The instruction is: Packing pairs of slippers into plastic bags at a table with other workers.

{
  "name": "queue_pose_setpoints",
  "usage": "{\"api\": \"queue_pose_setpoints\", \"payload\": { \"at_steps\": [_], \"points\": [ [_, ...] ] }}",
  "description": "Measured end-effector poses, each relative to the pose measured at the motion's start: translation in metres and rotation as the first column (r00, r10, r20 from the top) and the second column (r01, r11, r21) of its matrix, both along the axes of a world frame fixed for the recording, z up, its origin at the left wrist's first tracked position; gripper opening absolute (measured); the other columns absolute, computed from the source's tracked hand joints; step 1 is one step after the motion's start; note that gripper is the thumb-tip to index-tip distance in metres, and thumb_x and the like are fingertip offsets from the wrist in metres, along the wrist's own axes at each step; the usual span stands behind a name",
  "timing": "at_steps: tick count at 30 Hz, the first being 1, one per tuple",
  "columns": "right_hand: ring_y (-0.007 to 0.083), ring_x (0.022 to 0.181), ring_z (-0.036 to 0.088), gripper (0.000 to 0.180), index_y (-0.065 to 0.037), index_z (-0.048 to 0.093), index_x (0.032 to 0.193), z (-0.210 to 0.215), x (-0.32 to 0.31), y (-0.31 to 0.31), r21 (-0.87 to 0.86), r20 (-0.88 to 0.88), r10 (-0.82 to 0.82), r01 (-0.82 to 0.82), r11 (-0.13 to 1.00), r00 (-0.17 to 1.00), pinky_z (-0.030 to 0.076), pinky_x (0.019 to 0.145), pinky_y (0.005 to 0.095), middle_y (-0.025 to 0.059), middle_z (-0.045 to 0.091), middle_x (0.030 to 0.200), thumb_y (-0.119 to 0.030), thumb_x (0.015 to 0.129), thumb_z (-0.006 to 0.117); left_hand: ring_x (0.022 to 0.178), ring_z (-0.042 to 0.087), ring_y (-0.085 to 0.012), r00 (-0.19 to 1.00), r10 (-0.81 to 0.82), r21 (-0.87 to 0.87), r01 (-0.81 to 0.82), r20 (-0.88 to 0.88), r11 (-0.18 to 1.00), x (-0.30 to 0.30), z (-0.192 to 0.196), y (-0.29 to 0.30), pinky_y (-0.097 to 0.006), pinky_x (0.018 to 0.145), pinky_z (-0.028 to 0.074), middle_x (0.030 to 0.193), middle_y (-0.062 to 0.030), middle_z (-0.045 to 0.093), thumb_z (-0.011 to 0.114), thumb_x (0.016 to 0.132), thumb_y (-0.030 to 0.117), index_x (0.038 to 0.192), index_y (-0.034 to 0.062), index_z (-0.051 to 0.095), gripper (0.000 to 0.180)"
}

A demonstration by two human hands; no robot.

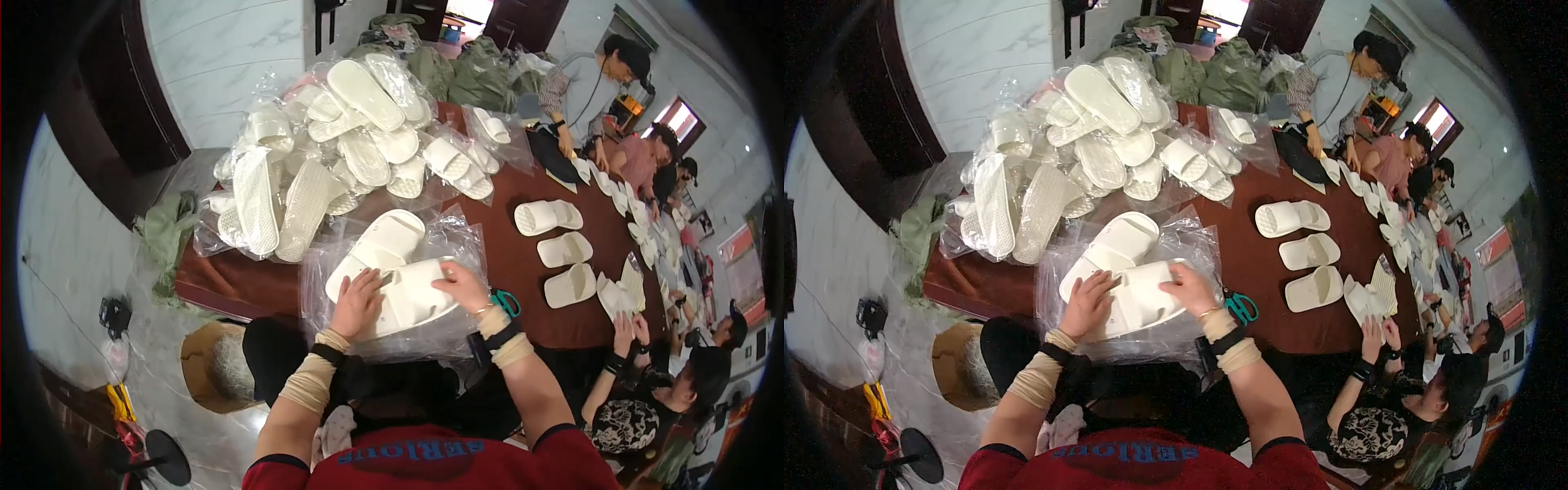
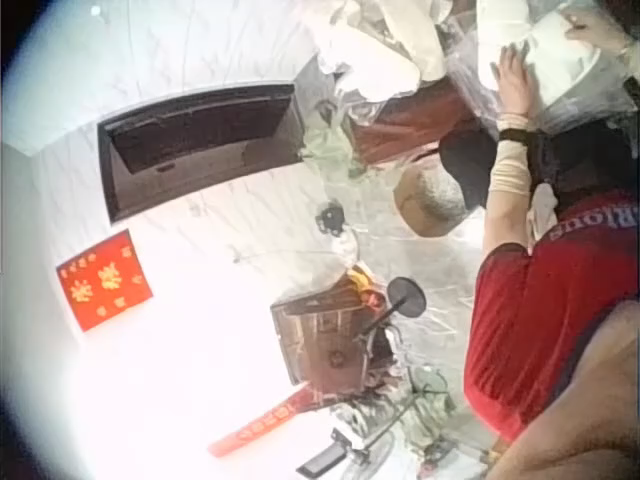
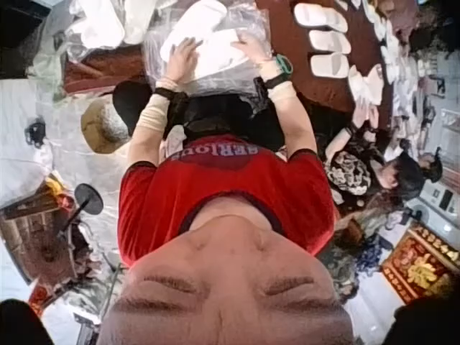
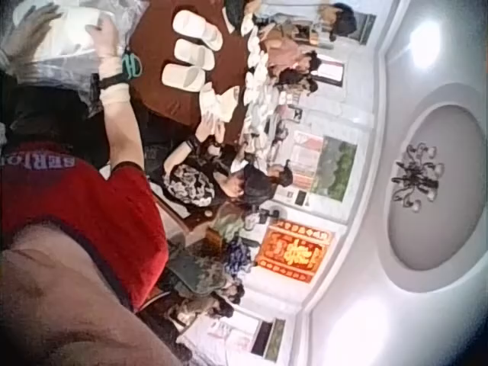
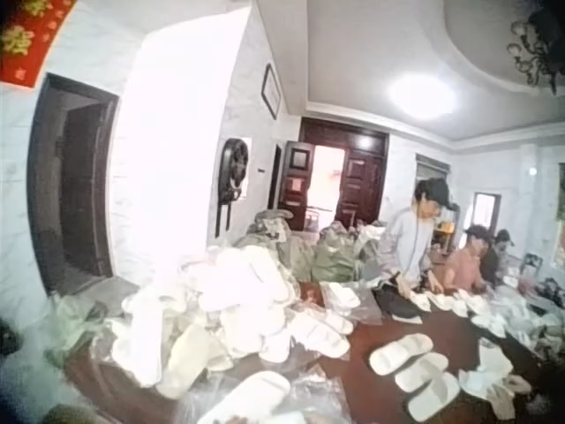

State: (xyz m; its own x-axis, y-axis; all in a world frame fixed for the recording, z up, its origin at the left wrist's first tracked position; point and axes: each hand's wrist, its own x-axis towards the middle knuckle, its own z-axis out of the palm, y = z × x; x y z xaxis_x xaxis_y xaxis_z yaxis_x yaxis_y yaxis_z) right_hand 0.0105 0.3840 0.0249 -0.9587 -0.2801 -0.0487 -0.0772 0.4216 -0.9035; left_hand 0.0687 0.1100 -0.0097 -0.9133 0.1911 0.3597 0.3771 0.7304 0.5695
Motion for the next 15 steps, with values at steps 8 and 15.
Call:
{"api": "queue_pose_setpoints", "payload": {
  "at_steps": [8,15],
  "points": [
    [0.0060,0.053,0.055,0.026,0.003,0.060,0.108,0.079,0.010,0.046,-0.067,0.318,-0.061,0.087,0.994,0.946,0.042,0.044,0.0214,0.0029,0.064,0.079,-0.012,0.088,0.068,0.130,0.043,-0.0355,0.958,0.247,0.029,-0.245,-0.143,0.969,0.011,-0.016,-0.025,-0.048,0.107,0.033,0.140,-0.0142,0.048,0.067,0.084,0.018,0.124,0.0175,0.063,0.040],
    [0.0048,0.044,0.046,0.027,0.002,0.060,0.110,0.073,0.039,0.046,-0.241,0.242,-0.259,0.316,0.917,0.935,0.034,0.038,0.0204,0.0004,0.059,0.071,-0.016,0.090,0.066,0.129,0.044,-0.0347,0.945,0.312,0.161,-0.293,-0.103,0.942,0.007,-0.025,-0.024,-0.047,0.110,0.030,0.135,-0.0186,0.051,0.058,0.091,0.017,0.131,-0.0020,0.049,0.045]
  ]
}}
